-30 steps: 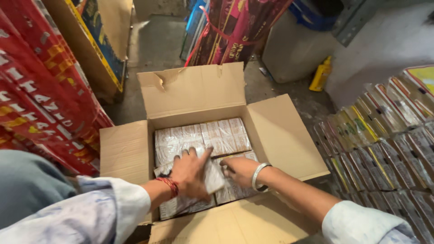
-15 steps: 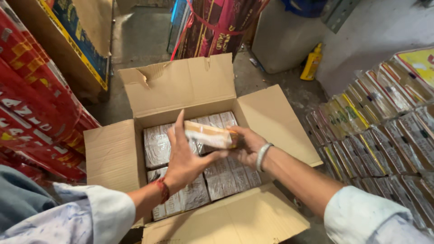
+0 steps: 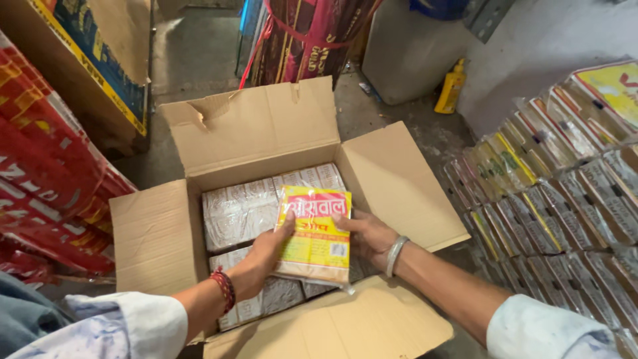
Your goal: The person repeatedly picks individual soap packets from a cardboard box and places them on a growing stack against a wall. The person handles the packets one at a time, aligning them on the stack, and finishes by closing the now-empty box.
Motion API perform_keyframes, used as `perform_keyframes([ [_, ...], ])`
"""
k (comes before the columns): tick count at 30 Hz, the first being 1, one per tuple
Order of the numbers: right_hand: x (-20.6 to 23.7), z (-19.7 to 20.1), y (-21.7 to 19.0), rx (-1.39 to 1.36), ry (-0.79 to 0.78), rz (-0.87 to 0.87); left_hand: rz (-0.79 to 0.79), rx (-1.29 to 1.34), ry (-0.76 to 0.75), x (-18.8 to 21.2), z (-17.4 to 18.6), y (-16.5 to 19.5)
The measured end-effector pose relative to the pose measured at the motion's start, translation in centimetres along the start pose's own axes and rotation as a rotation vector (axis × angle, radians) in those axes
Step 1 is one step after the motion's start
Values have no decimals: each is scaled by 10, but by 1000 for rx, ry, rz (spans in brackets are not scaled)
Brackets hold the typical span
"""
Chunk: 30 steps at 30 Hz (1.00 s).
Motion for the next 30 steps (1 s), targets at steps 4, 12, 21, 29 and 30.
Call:
perform_keyframes([
  [4,21,-6,-31,-123,-13,72,-99,-90,-41,8,-20,29],
  [12,78,2,-99,-18,6,285,-323,35,-259,14,-79,95],
  [21,146,87,-65,-199,208,588,-354,27,-329,-8,-185,103],
  [29,203,171,2,-262,477,585,-240,39,-507,-51,-303,54],
  [30,211,176,5,-276,508,596,-193,77,-528,-53,-313,47],
])
Point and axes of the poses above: each hand's wrist, its own x-axis away from the middle knuckle, its own z-axis out of the back of the hand, y = z × x, the point moved 3 cm from there along -x, towards the middle knuckle, and after that the axes turned 1 degree about -z, right-handed, at the moved point
